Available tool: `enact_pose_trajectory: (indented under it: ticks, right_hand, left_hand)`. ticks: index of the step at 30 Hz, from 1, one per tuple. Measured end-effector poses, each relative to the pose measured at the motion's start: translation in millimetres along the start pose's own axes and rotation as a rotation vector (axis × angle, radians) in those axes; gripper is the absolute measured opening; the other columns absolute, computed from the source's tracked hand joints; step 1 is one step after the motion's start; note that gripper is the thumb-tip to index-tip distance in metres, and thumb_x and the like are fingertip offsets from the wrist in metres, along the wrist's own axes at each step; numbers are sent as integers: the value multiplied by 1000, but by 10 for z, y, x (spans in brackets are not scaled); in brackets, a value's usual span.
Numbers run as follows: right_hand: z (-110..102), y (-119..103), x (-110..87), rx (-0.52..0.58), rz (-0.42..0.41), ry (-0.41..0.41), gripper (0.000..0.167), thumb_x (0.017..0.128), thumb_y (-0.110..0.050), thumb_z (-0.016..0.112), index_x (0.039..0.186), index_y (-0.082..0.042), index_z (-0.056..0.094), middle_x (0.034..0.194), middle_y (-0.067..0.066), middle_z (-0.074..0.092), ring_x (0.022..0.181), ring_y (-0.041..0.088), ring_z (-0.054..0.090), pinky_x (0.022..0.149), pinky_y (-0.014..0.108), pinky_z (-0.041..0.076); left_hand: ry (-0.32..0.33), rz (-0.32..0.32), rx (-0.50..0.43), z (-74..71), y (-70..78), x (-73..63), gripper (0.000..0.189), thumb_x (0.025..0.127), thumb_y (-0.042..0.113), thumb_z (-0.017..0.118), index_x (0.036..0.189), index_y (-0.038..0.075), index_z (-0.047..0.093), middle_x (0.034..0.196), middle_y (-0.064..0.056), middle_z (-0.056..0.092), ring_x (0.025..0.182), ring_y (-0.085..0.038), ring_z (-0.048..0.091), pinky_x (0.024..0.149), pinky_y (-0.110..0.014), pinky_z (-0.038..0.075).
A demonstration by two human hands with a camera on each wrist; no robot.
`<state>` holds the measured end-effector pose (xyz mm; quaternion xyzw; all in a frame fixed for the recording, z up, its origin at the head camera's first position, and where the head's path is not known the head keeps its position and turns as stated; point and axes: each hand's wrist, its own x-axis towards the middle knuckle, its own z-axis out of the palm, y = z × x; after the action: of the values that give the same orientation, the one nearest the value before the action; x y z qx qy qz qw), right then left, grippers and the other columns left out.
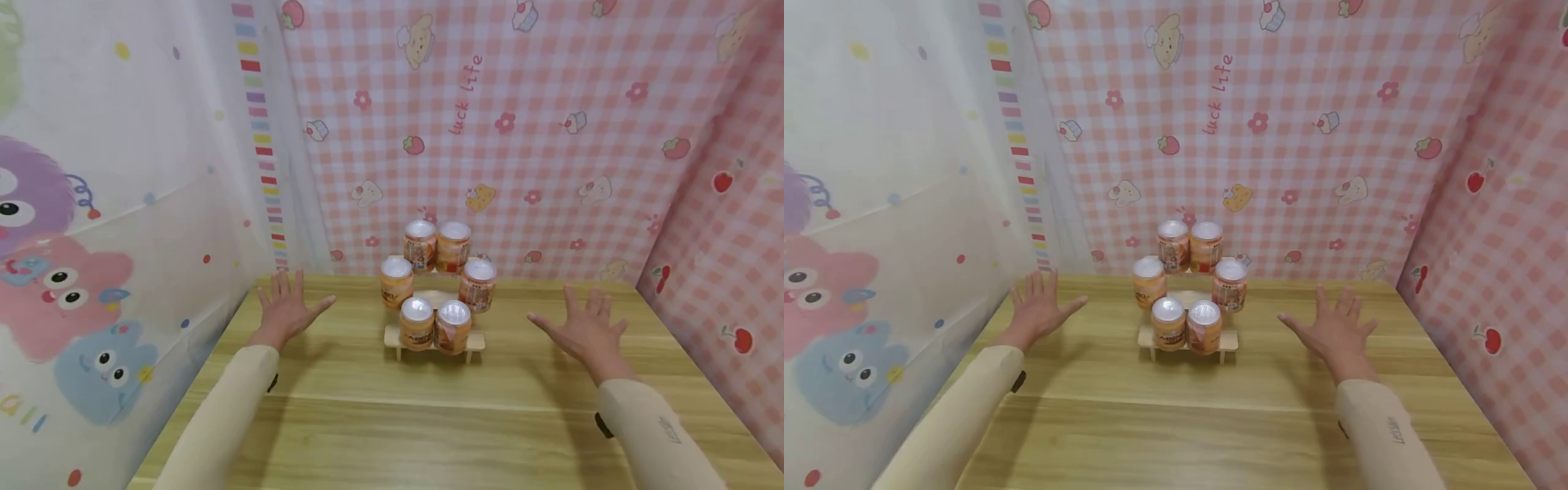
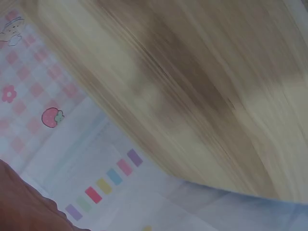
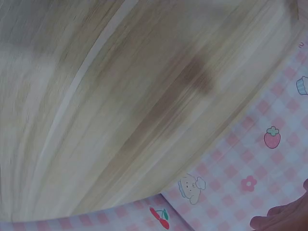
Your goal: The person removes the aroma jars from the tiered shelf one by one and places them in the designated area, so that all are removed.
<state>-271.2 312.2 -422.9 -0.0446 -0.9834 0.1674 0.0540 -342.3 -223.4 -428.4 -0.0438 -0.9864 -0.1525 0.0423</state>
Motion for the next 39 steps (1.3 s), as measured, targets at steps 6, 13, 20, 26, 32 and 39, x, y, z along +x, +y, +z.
enact_pose_trajectory:
  ticks: [6, 13, 20, 26, 32, 39]
  right_hand:
    - [-3, -105, -16, 82, 44, -20, 110, 88, -81, 37, 158, -4, 3, 151, 43, -14, 134, 67, -11, 91, 86, -4]
    - [31, -199, -118, 280, 138, -71, 105, 91, -79, 33, 158, -8, -8, 151, 43, -14, 135, 66, -9, 94, 85, 1]
    - [127, -271, -207, 494, 222, -70, 101, 95, -73, 32, 157, -3, -6, 156, 37, -5, 141, 59, -1, 108, 73, 9]
    - [239, -338, -245, 684, 274, -41, 95, 97, -68, 35, 158, -5, 0, 158, 34, 9, 141, 55, 14, 111, 67, 19]
    - [449, -449, -298, 867, 306, -21, 83, 100, -55, 46, 158, -5, 14, 150, 32, 31, 135, 48, 35, 108, 60, 33]
    - [695, -565, -292, 1084, 306, -32, 67, 102, -34, 56, 154, -3, 27, 144, 30, 43, 129, 42, 47, 102, 47, 45]
  left_hand:
    - [1, -37, -130, -4, 32, 17, 112, 88, 83, 31, 157, 2, -6, 158, -31, -17, 144, -46, -19, 106, -71, -14]
    - [15, -96, -326, 11, 171, 12, 107, 90, 81, 29, 158, 6, -7, 159, -30, -11, 146, -46, -14, 110, -70, -8]
    - [55, -145, -758, 1, 388, 37, 92, 98, 66, 38, 159, 8, 0, 163, -21, 5, 149, -39, 7, 118, -55, 9]
    - [53, -150, -1041, 4, 528, 99, 84, 99, 62, 42, 160, 13, 13, 161, -18, 21, 146, -36, 23, 117, -52, 21]
    - [73, -111, -1163, 7, 639, 139, 70, 102, 54, 44, 155, 11, 29, 155, -16, 34, 142, -33, 32, 115, -50, 26]
    - [97, -49, -1250, -109, 848, 238, 69, 102, 49, 48, 153, 6, 32, 146, -16, 46, 137, -30, 40, 112, -47, 32]
